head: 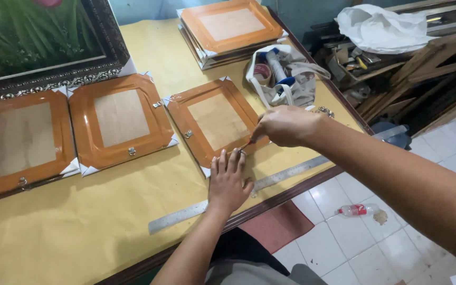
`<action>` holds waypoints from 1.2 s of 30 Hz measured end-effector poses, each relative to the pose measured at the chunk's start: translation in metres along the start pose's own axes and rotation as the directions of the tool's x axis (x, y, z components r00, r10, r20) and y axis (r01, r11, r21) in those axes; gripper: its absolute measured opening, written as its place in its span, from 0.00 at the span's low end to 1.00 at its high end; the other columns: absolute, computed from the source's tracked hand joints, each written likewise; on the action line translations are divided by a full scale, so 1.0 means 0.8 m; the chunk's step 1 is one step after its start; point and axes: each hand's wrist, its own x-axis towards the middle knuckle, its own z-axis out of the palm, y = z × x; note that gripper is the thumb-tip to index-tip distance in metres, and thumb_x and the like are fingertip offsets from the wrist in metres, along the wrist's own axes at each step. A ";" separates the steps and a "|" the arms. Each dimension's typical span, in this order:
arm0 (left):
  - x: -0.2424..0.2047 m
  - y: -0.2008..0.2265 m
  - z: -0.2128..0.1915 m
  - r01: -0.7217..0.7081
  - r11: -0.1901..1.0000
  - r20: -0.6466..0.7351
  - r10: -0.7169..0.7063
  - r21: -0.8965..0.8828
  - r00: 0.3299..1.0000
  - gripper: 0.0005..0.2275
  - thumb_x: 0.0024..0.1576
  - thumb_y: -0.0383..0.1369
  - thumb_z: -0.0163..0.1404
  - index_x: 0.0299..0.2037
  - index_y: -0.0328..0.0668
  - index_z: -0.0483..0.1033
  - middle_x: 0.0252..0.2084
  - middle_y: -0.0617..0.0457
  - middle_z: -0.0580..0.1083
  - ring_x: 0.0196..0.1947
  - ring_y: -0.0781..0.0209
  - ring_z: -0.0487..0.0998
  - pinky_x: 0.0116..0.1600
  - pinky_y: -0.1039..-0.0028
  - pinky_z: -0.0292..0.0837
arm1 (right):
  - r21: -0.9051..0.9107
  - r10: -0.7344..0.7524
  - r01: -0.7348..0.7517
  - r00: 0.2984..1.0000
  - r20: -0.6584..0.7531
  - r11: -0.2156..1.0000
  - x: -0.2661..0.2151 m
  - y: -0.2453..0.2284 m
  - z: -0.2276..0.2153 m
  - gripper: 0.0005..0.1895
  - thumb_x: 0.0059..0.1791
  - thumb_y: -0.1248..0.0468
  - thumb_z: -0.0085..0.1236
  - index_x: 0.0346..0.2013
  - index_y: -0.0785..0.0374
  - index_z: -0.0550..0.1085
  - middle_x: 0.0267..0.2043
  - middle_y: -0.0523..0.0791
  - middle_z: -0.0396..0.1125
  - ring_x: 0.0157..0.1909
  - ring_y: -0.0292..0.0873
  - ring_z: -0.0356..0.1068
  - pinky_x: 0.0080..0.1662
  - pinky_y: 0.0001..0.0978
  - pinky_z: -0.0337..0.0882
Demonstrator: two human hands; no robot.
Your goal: Securing the backing of multiple picture frames using a manual tool to press in fasteners.
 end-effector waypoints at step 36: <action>-0.004 -0.007 0.002 -0.020 0.999 -0.133 0.015 -0.035 0.991 0.30 0.42 0.44 0.44 0.58 0.47 0.56 0.59 0.49 0.57 0.59 0.45 0.54 0.60 0.56 0.45 | 0.257 0.235 -0.277 0.954 0.185 0.926 -0.010 -0.005 -0.020 0.28 0.40 0.62 0.53 0.54 0.45 0.62 0.50 0.50 0.62 0.49 0.57 0.65 0.48 0.49 0.67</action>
